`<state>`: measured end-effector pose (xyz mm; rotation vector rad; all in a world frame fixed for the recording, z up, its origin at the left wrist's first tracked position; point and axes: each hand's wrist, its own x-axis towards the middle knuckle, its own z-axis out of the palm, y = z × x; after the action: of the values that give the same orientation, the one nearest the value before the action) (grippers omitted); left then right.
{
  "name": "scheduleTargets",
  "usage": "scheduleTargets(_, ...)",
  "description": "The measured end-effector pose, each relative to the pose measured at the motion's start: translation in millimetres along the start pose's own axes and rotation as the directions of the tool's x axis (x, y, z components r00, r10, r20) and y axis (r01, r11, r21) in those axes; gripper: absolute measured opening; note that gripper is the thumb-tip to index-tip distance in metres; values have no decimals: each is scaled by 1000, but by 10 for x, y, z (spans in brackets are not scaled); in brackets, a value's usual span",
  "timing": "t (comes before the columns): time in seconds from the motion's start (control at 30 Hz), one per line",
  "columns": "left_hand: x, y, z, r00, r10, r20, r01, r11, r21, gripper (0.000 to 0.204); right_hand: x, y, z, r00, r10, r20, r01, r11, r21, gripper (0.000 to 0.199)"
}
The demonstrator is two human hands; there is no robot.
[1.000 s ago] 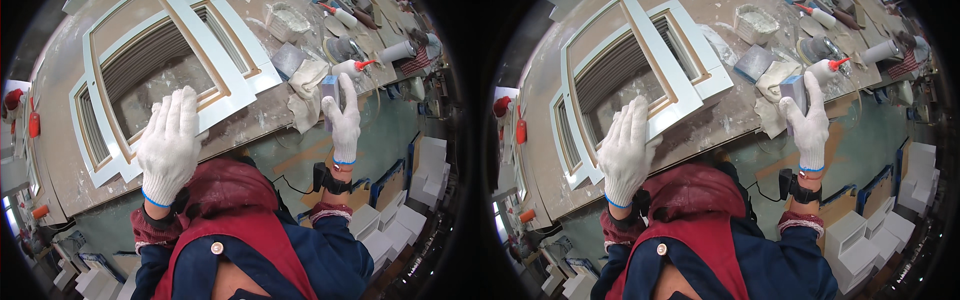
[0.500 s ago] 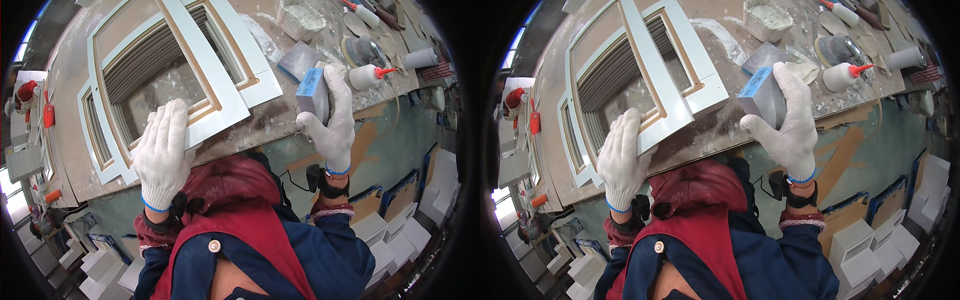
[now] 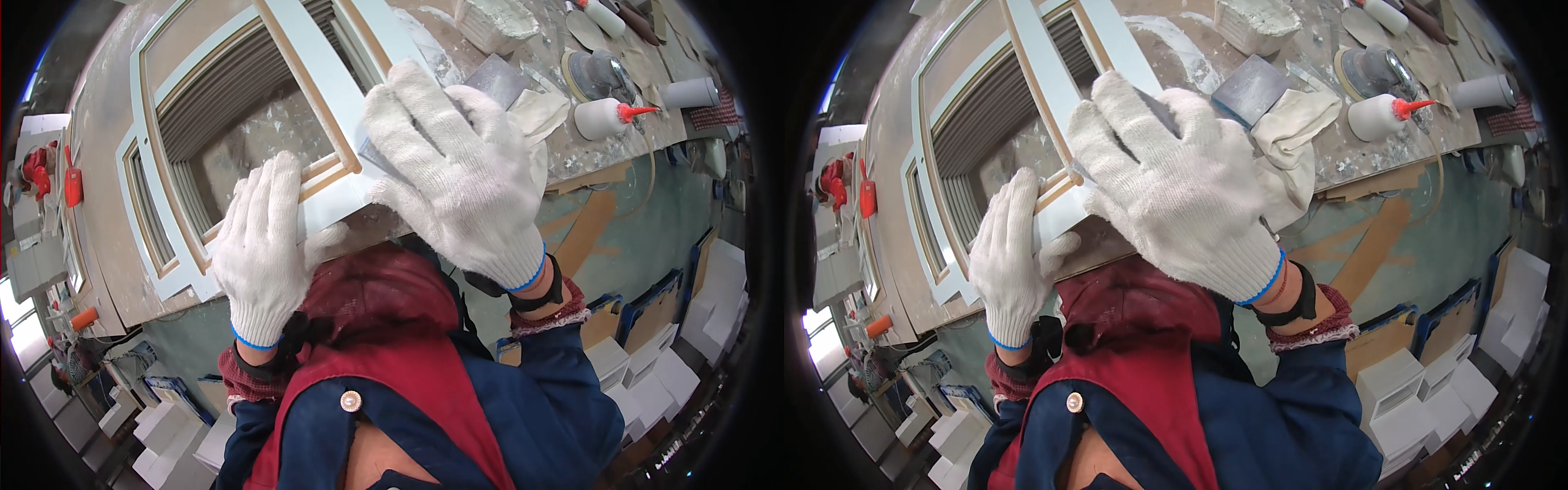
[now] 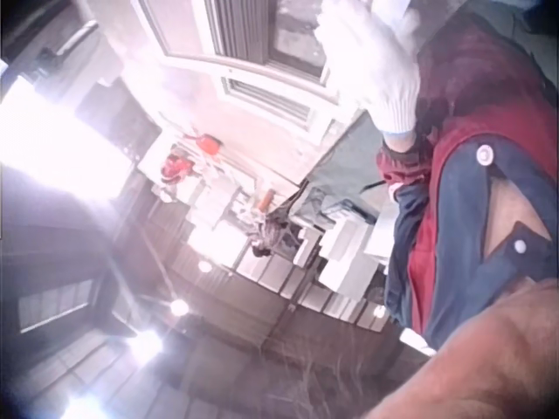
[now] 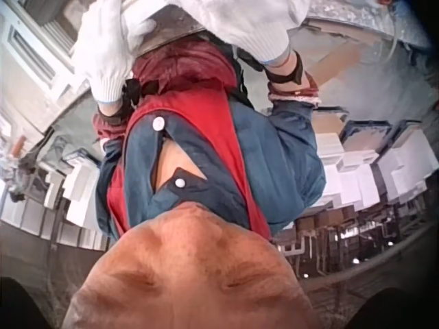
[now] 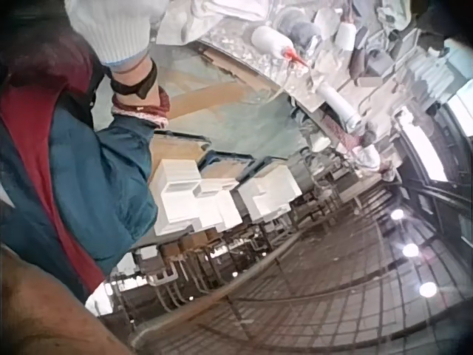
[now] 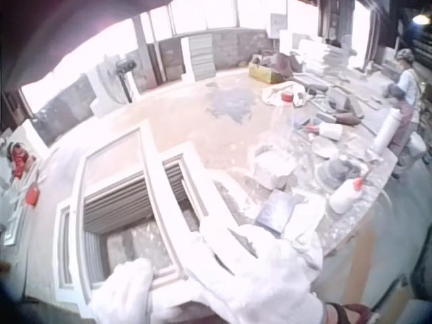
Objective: The person carries a stack of frames to a table, applies glue to the inner grooves from a bottle, and wipes the edges with a cloth. They then sand the frame surfaces with a sanding block and set the frames aside.
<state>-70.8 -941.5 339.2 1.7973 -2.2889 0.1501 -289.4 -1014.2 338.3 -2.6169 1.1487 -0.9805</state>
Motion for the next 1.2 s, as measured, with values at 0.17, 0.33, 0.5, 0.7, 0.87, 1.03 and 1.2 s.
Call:
scheduleTargets(0.17,10,-29,7,1000,-8,-10,8,1000,-27,77,-134,-129,77,987,61,-152,-83,986,-144,57)
scheduleTargets(0.33,-8,-18,-49,1000,2,-24,-3,999,-45,72,-501,-211,-49,997,61,-45,-71,956,-286,56)
scheduleTargets(0.5,-13,-36,-5,998,37,-51,-40,998,-45,71,-508,-161,-259,990,118,-73,-120,992,-33,55)
scheduleTargets(0.7,-9,-66,51,993,45,-105,-44,999,10,74,-132,-402,6,984,173,-51,-180,961,-209,58)
scheduleTargets(0.87,9,-33,26,996,30,-79,-29,999,18,73,-879,-307,86,969,233,86,-223,968,-119,61)
scheduleTargets(1.03,37,-42,31,989,50,-140,-50,999,0,73,-332,-291,-246,976,51,-210,-73,993,-97,60)
scheduleTargets(1.2,16,-64,28,994,49,-98,-51,999,-11,72,-94,-467,156,971,125,-202,-171,958,-229,56)
